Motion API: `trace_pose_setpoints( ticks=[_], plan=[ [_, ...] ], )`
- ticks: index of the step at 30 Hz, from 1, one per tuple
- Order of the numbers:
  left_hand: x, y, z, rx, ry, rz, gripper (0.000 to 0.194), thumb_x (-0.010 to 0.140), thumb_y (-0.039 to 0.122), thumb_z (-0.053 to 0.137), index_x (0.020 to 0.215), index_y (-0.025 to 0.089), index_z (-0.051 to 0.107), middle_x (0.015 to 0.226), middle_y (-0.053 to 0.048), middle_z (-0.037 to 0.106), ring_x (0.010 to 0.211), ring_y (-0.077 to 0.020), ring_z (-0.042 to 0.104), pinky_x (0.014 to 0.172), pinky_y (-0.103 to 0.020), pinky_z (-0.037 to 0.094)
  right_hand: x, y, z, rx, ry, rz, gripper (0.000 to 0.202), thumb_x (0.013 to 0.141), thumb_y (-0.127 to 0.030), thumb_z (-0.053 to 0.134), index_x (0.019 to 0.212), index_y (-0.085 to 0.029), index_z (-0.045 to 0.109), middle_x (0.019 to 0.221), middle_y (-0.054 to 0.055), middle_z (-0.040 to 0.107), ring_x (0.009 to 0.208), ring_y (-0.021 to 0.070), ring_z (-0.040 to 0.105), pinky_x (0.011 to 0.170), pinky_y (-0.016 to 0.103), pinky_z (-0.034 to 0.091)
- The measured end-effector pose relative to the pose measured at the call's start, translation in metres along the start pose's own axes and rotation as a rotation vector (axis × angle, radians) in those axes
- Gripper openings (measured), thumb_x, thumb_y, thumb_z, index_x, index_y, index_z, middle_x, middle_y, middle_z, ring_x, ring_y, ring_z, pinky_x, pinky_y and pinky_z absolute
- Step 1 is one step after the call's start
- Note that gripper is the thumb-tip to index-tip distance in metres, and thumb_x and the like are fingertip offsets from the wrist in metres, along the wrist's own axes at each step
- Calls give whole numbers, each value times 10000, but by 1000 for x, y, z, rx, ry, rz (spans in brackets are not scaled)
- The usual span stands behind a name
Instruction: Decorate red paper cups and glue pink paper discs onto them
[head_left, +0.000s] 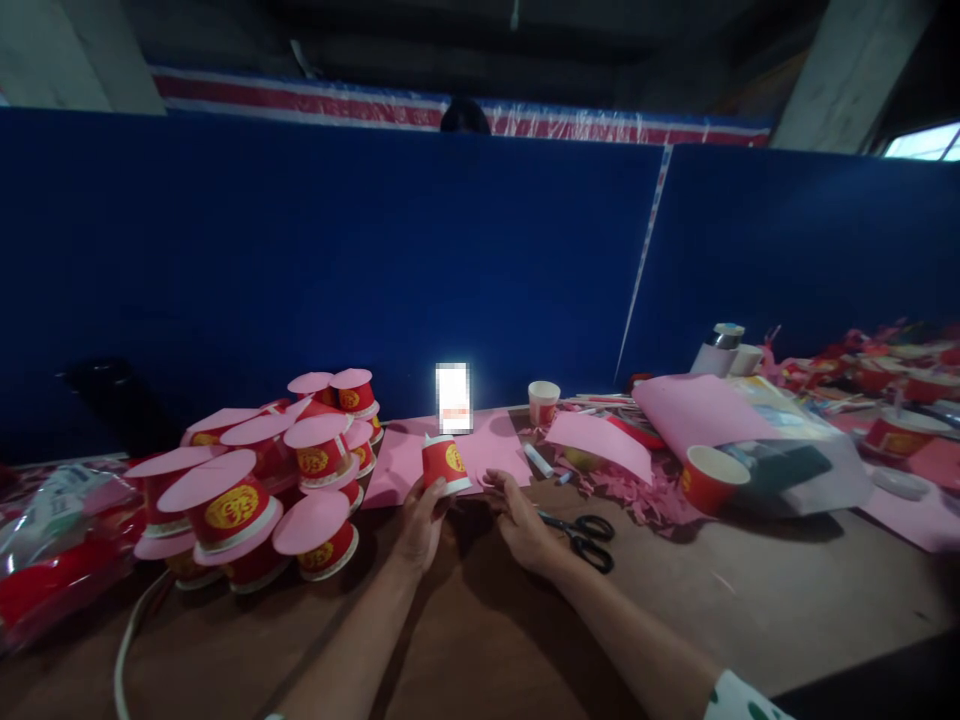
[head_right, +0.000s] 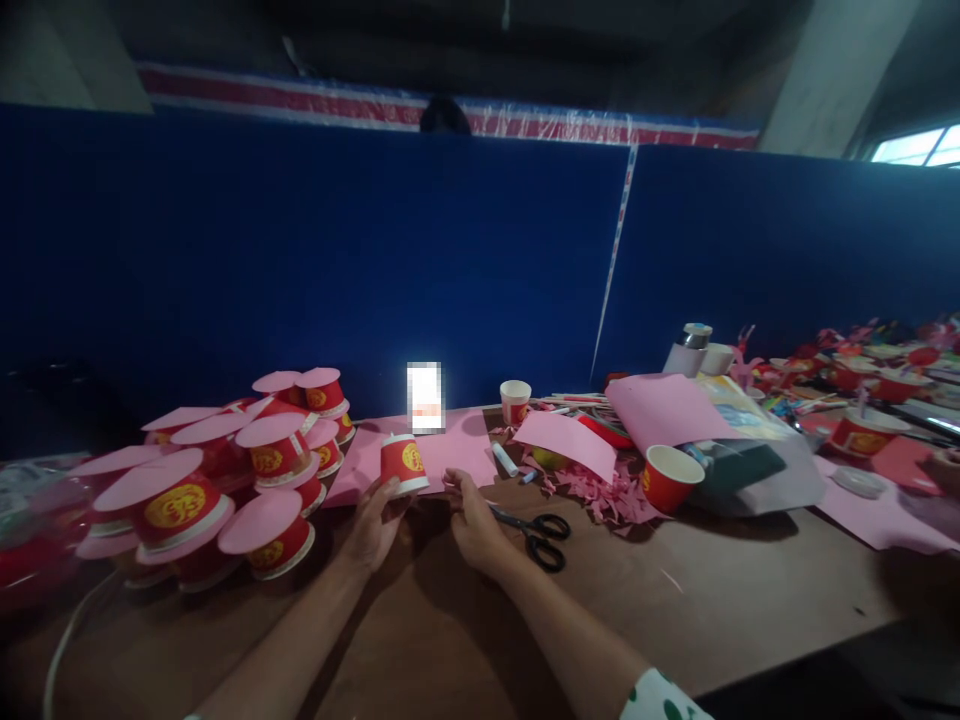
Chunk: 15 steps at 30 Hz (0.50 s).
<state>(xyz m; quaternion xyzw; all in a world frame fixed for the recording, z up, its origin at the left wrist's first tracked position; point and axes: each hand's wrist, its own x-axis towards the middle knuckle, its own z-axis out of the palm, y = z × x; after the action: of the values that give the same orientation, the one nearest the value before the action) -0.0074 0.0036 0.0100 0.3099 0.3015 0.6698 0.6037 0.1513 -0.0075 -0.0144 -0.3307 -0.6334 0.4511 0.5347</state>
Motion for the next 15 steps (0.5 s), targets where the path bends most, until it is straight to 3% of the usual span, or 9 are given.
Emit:
trace_pose_setpoints(
  ticks=[7,11,15],
  plan=[
    [0,0,0,22,-20,-2,237,641,265,724,830,149,641,743,1,651,659,-102,574,645,-230,453,-2,-3,0,-87,-9,-11,627,673,7,431,1252,-230,390,1280,86,474,1191,186,471,1028,409,367],
    [0,1,2,28,17,4,226,626,285,729,775,145,633,709,2,640,651,-110,573,639,-240,447,-4,-17,2,-118,-9,25,533,786,-182,578,1278,-220,374,1278,119,484,1179,220,486,979,410,414],
    [1,1,2,28,33,-8,238,609,299,732,755,139,634,693,-6,643,665,-125,584,655,-252,447,-7,-28,3,-107,-53,63,578,788,-279,625,1299,-217,362,1300,133,467,1155,235,510,965,416,420]
  ],
)
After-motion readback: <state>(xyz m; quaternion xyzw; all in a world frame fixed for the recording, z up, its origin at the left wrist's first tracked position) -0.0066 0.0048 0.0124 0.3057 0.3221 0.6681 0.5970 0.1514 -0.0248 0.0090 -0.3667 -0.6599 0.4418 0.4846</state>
